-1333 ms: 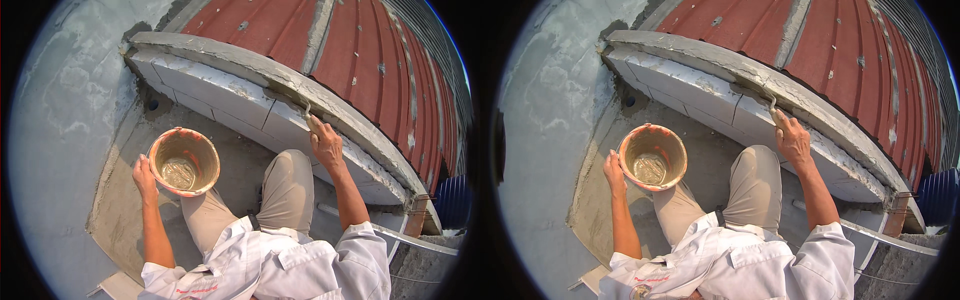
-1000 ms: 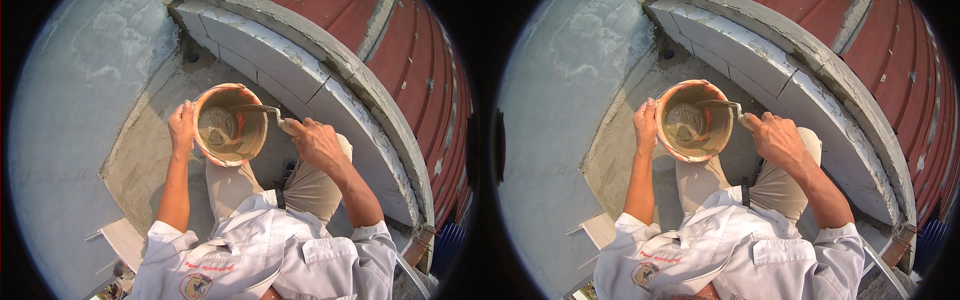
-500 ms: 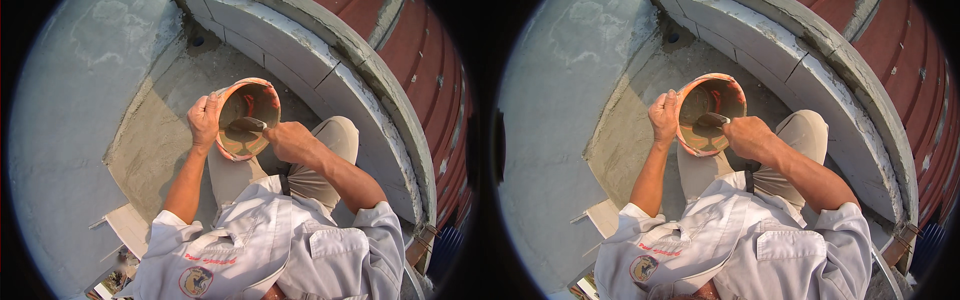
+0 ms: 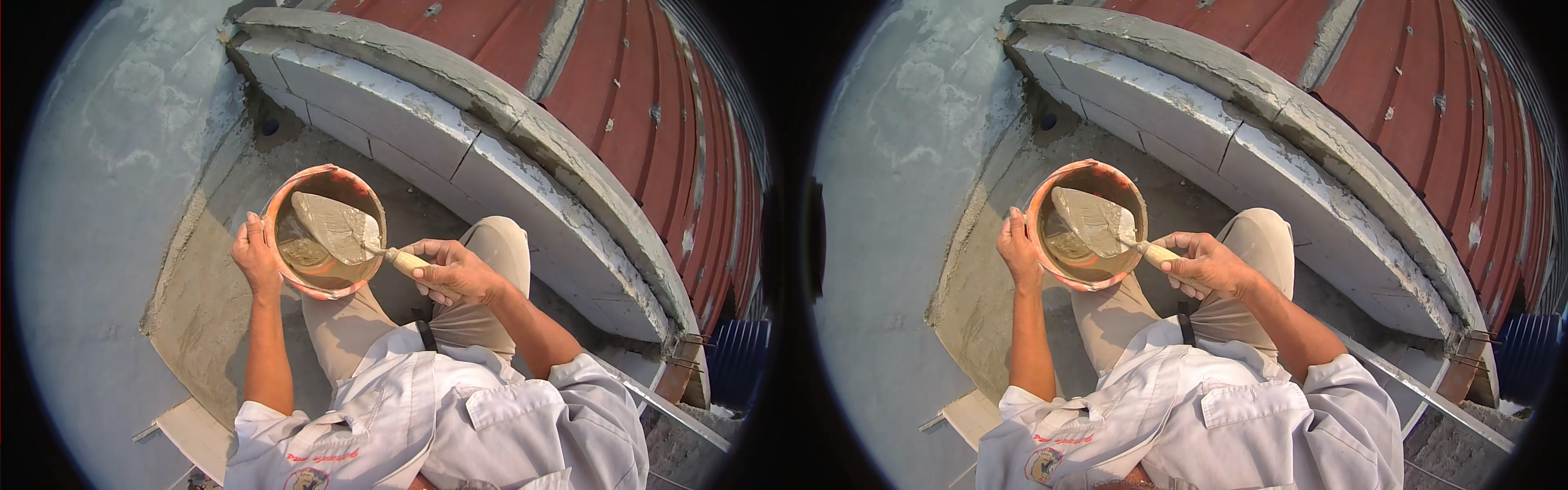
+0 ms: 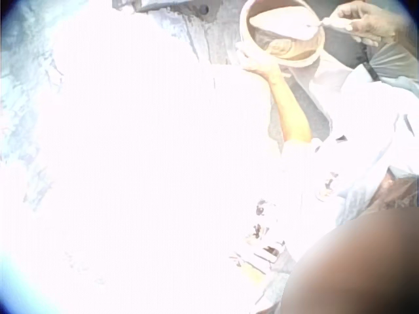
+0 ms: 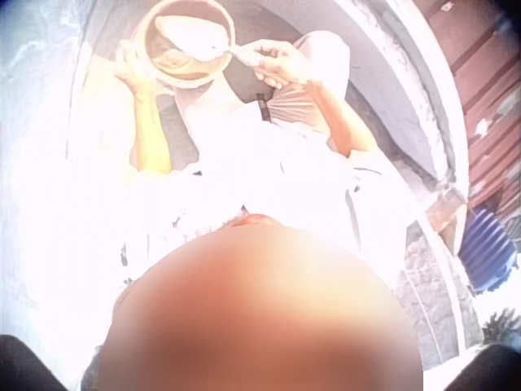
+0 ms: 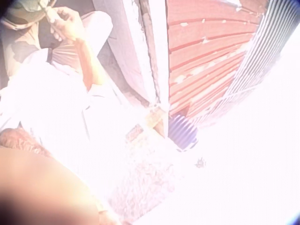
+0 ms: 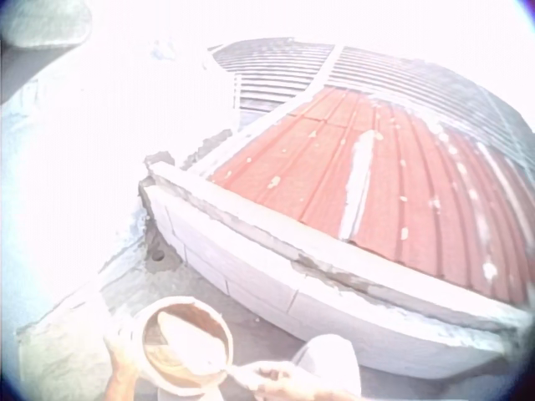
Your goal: Using a trowel to apply and smooth cement along the edge of a rooftop or wall structure.
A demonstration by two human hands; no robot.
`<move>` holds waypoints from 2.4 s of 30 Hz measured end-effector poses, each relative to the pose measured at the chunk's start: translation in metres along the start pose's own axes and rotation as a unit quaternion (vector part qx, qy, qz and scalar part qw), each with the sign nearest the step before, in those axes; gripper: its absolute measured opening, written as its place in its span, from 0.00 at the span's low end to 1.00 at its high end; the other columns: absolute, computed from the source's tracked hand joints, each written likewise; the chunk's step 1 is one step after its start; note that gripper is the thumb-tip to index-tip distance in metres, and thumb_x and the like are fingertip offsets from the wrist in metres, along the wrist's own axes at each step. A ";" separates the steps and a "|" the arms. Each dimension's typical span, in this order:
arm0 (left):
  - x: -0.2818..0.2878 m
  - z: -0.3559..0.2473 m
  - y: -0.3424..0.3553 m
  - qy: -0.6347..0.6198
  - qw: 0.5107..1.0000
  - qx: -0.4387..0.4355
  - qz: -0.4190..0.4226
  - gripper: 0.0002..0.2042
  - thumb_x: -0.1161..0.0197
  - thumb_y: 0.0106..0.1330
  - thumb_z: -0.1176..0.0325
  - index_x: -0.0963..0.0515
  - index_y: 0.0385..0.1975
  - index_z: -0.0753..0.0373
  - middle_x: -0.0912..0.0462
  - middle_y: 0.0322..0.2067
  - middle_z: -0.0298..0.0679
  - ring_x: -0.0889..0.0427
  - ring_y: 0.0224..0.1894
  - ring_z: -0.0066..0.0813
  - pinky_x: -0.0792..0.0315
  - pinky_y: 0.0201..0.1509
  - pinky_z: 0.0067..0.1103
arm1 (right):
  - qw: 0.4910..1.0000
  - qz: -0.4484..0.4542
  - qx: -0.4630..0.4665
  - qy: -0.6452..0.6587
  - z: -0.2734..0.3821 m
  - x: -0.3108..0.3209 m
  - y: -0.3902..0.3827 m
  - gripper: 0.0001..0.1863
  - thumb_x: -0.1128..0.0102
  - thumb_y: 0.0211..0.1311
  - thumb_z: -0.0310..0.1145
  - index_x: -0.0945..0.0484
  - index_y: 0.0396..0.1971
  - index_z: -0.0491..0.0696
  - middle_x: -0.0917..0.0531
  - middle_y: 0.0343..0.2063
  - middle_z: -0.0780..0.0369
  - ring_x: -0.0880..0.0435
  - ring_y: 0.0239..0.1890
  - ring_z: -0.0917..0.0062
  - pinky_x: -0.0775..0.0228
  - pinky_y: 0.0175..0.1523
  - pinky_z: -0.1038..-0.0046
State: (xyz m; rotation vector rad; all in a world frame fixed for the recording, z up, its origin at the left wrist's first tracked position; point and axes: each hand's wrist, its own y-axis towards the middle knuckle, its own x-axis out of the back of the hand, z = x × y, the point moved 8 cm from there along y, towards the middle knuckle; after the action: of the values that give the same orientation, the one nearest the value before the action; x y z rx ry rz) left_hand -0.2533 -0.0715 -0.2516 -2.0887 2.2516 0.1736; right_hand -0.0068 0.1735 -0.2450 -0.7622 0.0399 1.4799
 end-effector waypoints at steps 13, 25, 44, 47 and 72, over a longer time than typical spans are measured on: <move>0.013 -0.004 0.023 0.141 0.989 -0.053 0.004 0.22 0.46 0.81 0.58 0.24 0.24 0.65 0.27 0.20 0.26 0.33 0.23 0.14 0.37 0.27 0.20 | 0.495 -0.471 0.172 -0.709 0.142 0.106 -0.108 0.29 0.35 0.58 0.27 0.24 0.63 0.57 0.22 0.33 0.56 0.16 0.37 0.60 0.23 0.39 0.58; 0.021 0.004 0.027 0.155 0.987 -0.032 0.018 0.20 0.47 0.82 0.57 0.23 0.27 0.62 0.27 0.22 0.25 0.33 0.23 0.13 0.37 0.28 0.18 | 0.488 -0.486 0.194 -0.699 0.120 0.125 -0.110 0.30 0.35 0.59 0.27 0.24 0.64 0.61 0.23 0.31 0.58 0.17 0.35 0.63 0.22 0.38 0.60; 0.011 0.008 0.032 0.191 0.980 -0.041 0.027 0.22 0.46 0.81 0.59 0.24 0.23 0.65 0.28 0.19 0.27 0.34 0.22 0.15 0.38 0.26 0.22 | 0.495 -0.464 0.216 -0.702 0.109 0.128 -0.082 0.30 0.34 0.59 0.28 0.23 0.63 0.59 0.23 0.32 0.57 0.18 0.33 0.63 0.23 0.36 0.61; 0.009 0.009 0.033 0.184 0.982 -0.043 0.029 0.22 0.46 0.81 0.59 0.25 0.23 0.65 0.29 0.19 0.27 0.34 0.22 0.15 0.39 0.26 0.22 | 0.523 -0.482 0.207 -0.672 0.119 0.147 -0.083 0.29 0.34 0.60 0.28 0.23 0.63 0.61 0.21 0.33 0.56 0.16 0.34 0.61 0.22 0.39 0.59; -0.032 0.014 0.030 0.083 0.991 -0.020 0.101 0.23 0.40 0.78 0.61 0.34 0.18 0.60 0.37 0.19 0.22 0.43 0.24 0.13 0.46 0.25 0.21 | 0.584 -0.232 0.179 -0.757 0.097 0.000 -0.027 0.22 0.37 0.63 0.29 0.20 0.59 0.57 0.18 0.33 0.57 0.15 0.34 0.65 0.22 0.37 0.65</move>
State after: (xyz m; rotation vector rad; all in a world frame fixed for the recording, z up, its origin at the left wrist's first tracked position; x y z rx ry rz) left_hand -0.2814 -0.0363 -0.2607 -1.9563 2.5779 0.0581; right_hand -0.0231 0.2221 -0.1584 0.9584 -1.0577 1.1060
